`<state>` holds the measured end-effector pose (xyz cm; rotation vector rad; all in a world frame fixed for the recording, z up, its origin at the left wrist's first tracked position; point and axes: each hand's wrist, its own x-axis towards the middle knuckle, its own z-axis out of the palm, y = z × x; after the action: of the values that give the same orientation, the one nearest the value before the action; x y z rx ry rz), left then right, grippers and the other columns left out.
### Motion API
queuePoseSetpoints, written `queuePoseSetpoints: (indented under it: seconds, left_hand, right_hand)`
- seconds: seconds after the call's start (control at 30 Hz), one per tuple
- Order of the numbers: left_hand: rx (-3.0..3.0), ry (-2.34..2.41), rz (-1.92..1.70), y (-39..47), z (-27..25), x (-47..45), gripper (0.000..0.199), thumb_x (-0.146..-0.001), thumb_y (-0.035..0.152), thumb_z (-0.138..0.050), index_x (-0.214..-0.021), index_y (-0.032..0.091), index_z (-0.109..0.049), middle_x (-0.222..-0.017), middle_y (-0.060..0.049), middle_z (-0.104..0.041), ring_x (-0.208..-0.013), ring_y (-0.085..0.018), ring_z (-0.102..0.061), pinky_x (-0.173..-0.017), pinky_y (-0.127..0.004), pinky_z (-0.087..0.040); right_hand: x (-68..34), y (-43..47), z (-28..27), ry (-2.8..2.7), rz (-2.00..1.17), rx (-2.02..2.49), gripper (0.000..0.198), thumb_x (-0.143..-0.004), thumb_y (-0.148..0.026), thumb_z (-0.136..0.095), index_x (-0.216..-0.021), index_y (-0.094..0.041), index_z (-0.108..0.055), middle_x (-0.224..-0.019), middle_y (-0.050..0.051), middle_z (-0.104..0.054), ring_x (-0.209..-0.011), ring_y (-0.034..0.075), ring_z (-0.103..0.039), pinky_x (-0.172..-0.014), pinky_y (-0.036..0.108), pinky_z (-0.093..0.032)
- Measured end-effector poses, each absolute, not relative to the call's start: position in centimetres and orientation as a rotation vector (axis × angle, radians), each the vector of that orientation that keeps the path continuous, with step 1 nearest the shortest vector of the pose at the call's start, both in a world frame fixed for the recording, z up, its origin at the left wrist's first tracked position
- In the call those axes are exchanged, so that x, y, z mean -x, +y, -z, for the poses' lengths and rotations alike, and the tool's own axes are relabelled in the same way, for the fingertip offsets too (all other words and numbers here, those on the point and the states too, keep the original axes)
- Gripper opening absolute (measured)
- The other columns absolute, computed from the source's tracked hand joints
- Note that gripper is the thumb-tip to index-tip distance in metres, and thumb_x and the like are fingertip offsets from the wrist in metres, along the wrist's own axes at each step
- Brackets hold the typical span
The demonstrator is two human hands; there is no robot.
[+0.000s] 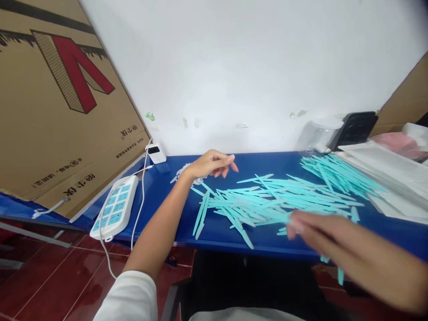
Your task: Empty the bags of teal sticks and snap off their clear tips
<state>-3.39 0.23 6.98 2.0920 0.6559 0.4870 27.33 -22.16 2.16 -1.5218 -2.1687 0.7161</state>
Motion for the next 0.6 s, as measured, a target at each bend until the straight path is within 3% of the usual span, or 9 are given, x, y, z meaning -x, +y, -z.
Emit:
queuePoseSetpoints:
  seconds: [0.13, 0.2, 0.3, 0.4, 0.6]
  left_hand:
    - [-2.228, 0.752, -0.642, -1.0, -6.5, 1.8, 0.067, -0.107, 0.066, -0.040, -0.088, 0.015, -0.079, -0.061, -0.002, -0.058, -0.053, -0.012, -0.048, -0.059, -0.028, -0.040]
    - [-2.359, 0.856, -0.754, -0.8, -5.9, 1.5, 0.061, -0.107, 0.063, -0.043, -0.082, 0.016, -0.073, -0.061, -0.001, -0.054, -0.056, -0.013, -0.046, -0.060, -0.029, -0.036]
    - [-2.436, 0.989, -0.859, -0.2, -5.0, 1.6, 0.048, -0.107, 0.057, -0.046, -0.088, 0.018, -0.066, -0.062, 0.002, -0.051, -0.057, -0.014, -0.044, -0.060, -0.029, -0.032]
    - [-2.421, 0.966, -0.802, 0.1, -4.8, 1.8, 0.041, -0.106, 0.054, -0.050, -0.095, 0.018, -0.068, -0.065, 0.002, -0.055, -0.059, -0.014, -0.046, -0.060, -0.028, -0.033]
    - [-2.216, 0.810, -0.675, -0.2, -6.1, 2.2, 0.045, -0.104, 0.053, -0.054, -0.082, 0.017, -0.067, -0.064, -0.001, -0.061, -0.057, -0.013, -0.054, -0.060, -0.026, -0.042]
  right_hand:
    - [-28.8, -11.2, -7.2, -2.267, -0.695, 1.526, 0.053, -0.103, -0.064, -0.044, -0.092, -0.022, -0.073, -0.080, 0.006, -0.069, -0.070, 0.020, -0.061, -0.064, 0.031, -0.048]
    - [-29.2, -7.0, -8.1, -2.337, -0.832, 1.462, 0.053, -0.102, -0.066, -0.047, -0.101, -0.021, -0.075, -0.077, 0.004, -0.064, -0.065, 0.016, -0.056, -0.062, 0.028, -0.045]
    - [-29.0, -3.6, -7.8, -2.370, -1.008, 1.358, 0.058, -0.102, -0.069, -0.046, -0.108, -0.019, -0.075, -0.074, 0.002, -0.059, -0.061, 0.013, -0.050, -0.061, 0.027, -0.044]
    - [-28.3, -3.3, -6.5, -2.297, -1.000, 1.330, 0.061, -0.102, -0.072, -0.045, -0.109, -0.018, -0.074, -0.075, 0.002, -0.060, -0.062, 0.013, -0.053, -0.061, 0.027, -0.045]
    - [-28.9, -4.6, -5.1, -2.232, -0.804, 1.308, 0.058, -0.105, -0.069, -0.043, -0.096, -0.019, -0.071, -0.084, 0.006, -0.071, -0.075, 0.017, -0.067, -0.069, 0.029, -0.050]
